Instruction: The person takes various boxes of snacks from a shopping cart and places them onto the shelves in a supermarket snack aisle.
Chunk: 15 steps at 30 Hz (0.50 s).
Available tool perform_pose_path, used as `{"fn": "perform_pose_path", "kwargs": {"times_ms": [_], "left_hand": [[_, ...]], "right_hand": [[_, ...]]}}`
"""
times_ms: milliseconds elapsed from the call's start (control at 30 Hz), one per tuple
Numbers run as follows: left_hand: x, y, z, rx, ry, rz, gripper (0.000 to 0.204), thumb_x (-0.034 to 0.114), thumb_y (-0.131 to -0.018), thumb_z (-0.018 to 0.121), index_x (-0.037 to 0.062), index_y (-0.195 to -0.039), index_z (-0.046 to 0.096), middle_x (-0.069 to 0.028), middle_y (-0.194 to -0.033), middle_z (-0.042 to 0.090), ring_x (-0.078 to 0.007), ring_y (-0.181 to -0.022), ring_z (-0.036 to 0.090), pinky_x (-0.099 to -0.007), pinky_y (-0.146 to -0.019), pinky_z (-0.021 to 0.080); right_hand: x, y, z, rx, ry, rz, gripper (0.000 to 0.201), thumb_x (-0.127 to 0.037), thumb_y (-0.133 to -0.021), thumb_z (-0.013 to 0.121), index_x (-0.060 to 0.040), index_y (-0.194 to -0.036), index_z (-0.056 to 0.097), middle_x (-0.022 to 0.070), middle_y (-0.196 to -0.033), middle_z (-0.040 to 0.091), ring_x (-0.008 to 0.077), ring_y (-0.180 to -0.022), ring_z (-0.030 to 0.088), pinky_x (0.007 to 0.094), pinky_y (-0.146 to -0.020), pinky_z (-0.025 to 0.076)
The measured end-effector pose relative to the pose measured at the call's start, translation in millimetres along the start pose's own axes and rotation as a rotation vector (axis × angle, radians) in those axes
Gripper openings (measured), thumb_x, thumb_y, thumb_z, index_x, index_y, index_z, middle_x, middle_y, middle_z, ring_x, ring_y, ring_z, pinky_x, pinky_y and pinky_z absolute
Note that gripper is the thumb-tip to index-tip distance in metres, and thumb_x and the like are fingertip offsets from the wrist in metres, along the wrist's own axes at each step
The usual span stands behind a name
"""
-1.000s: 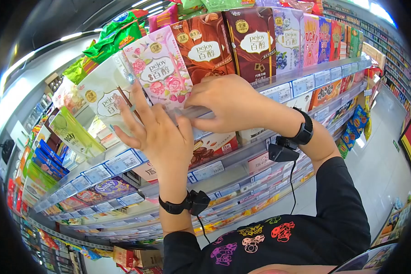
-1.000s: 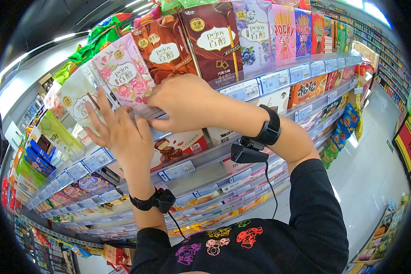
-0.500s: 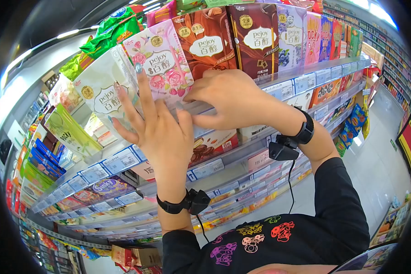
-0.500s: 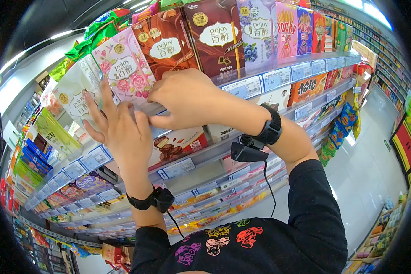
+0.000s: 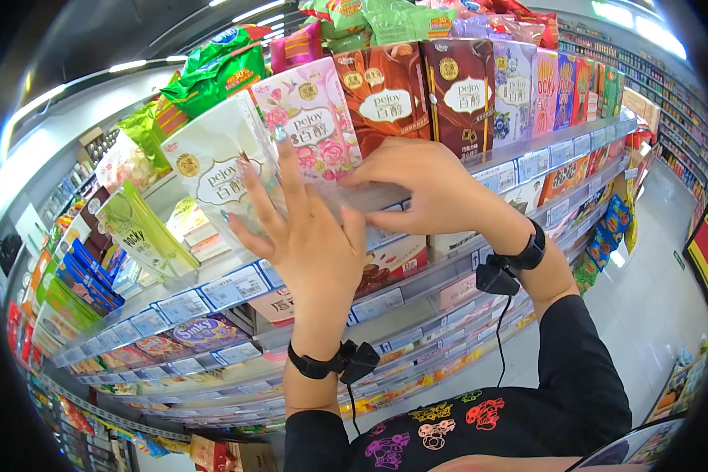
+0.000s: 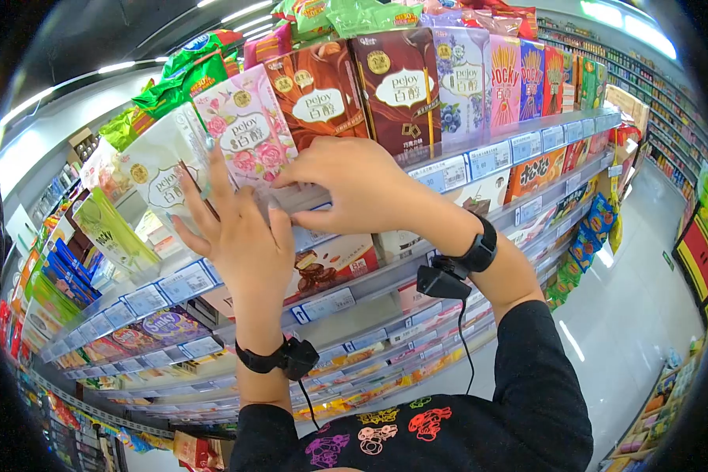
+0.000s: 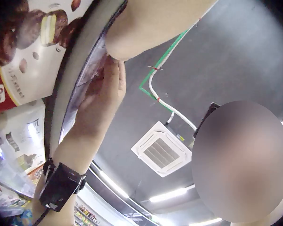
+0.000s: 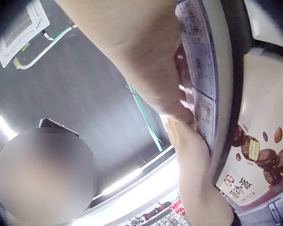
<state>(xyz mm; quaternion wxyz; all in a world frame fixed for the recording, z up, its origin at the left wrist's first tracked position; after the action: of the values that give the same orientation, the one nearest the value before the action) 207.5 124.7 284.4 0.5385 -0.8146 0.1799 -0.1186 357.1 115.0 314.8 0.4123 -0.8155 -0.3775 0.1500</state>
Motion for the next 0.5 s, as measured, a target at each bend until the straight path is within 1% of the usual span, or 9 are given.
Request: {"fn": "perform_pose_path", "kwargs": {"times_ms": [33, 133, 233, 300, 333, 367, 433, 500], "left_hand": [[-1, 1, 1, 0.004, 0.008, 0.006, 0.038, 0.025, -0.072, 0.052, -0.0043, -0.096, 0.059, -0.0012, -0.148, 0.023, -0.0333, -0.138, 0.010, -0.0608, -0.104, 0.001], [-3, 3, 2, 0.004, 0.016, 0.011, 0.043, 0.027, -0.072, 0.051, -0.0048, -0.100, 0.058, -0.0008, -0.148, 0.022, -0.0326, -0.138, 0.009, -0.0593, -0.104, -0.001], [-1, 3, 0, -0.013, -0.025, 0.052, 0.035, 0.026, -0.076, 0.046, 0.0006, -0.095, 0.061, -0.0071, -0.146, 0.026, -0.0362, -0.136, 0.013, -0.0601, -0.104, -0.001], [-1, 3, 0, -0.010, -0.020, 0.053, 0.034, 0.025, -0.076, 0.046, 0.0006, -0.095, 0.060, -0.0073, -0.146, 0.026, -0.0361, -0.136, 0.013, -0.0597, -0.104, -0.001], [-1, 3, 0, -0.009, -0.017, 0.053, 0.033, 0.025, -0.076, 0.046, 0.0007, -0.095, 0.060, -0.0074, -0.146, 0.026, -0.0360, -0.136, 0.013, -0.0595, -0.104, -0.001], [-1, 2, 0, 0.000, -0.005, 0.054, 0.038, 0.026, -0.074, 0.048, -0.0015, -0.097, 0.059, -0.0055, -0.147, 0.025, -0.0346, -0.137, 0.013, -0.0590, -0.105, -0.001], [-2, 4, 1, 0.008, 0.022, 0.045, 0.048, 0.030, -0.070, 0.051, -0.0058, -0.101, 0.059, -0.0017, -0.147, 0.023, -0.0319, -0.137, 0.012, -0.0580, -0.105, -0.003], [-2, 4, 2, 0.001, 0.010, 0.042, 0.047, 0.030, -0.070, 0.051, -0.0058, -0.100, 0.059, -0.0020, -0.148, 0.023, -0.0322, -0.137, 0.012, -0.0577, -0.106, -0.002]], "right_hand": [[-2, -1, -5, 0.043, -0.072, -0.018, 0.027, -0.025, -0.071, 0.065, -0.0099, -0.094, 0.065, 0.0059, -0.086, 0.063, 0.0252, -0.084, 0.057, 0.0364, -0.072, 0.047], [-3, -10, -32, 0.352, 0.124, -0.137, 0.025, -0.012, -0.070, 0.066, -0.0114, -0.095, 0.064, 0.0051, -0.089, 0.061, 0.0252, -0.087, 0.056, 0.0367, -0.074, 0.046], [-4, -37, -56, 0.477, 0.620, -0.178, 0.028, -0.003, -0.068, 0.063, -0.0109, -0.094, 0.064, 0.0053, -0.090, 0.061, 0.0259, -0.088, 0.056, 0.0375, -0.076, 0.046], [11, -68, -64, 0.249, 0.783, -0.049, 0.039, -0.019, -0.072, 0.065, -0.0087, -0.109, 0.058, 0.0150, -0.111, 0.055, 0.0257, -0.108, 0.050, 0.0469, -0.092, 0.035], [16, -81, -69, 0.108, 0.774, 0.015, 0.042, -0.022, -0.073, 0.066, -0.0071, -0.111, 0.056, 0.0173, -0.113, 0.055, 0.0264, -0.109, 0.050, 0.0470, -0.093, 0.035], [21, -94, -74, -0.033, 0.764, 0.080, 0.046, -0.025, -0.073, 0.066, -0.0054, -0.114, 0.055, 0.0196, -0.115, 0.055, 0.0271, -0.111, 0.050, 0.0471, -0.095, 0.035], [24, -110, -80, -0.368, 0.551, 0.201, 0.043, -0.020, -0.072, 0.065, -0.0009, -0.110, 0.056, 0.0193, -0.102, 0.061, 0.0301, -0.099, 0.058, 0.0378, -0.087, 0.044], [27, -118, -80, -0.486, 0.395, 0.121, 0.042, -0.018, -0.071, 0.066, 0.0004, -0.108, 0.056, 0.0190, -0.100, 0.062, 0.0309, -0.096, 0.058, 0.0367, -0.084, 0.045]]}}
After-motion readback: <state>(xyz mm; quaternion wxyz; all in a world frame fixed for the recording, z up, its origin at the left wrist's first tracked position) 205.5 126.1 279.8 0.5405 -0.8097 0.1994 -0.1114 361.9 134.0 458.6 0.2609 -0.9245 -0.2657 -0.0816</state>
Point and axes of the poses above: each hand's wrist, its own y-axis away from the middle knuckle, its own z-axis out of the palm, x = y × z, the point moved 3 cm from there along -y, towards the middle knuckle
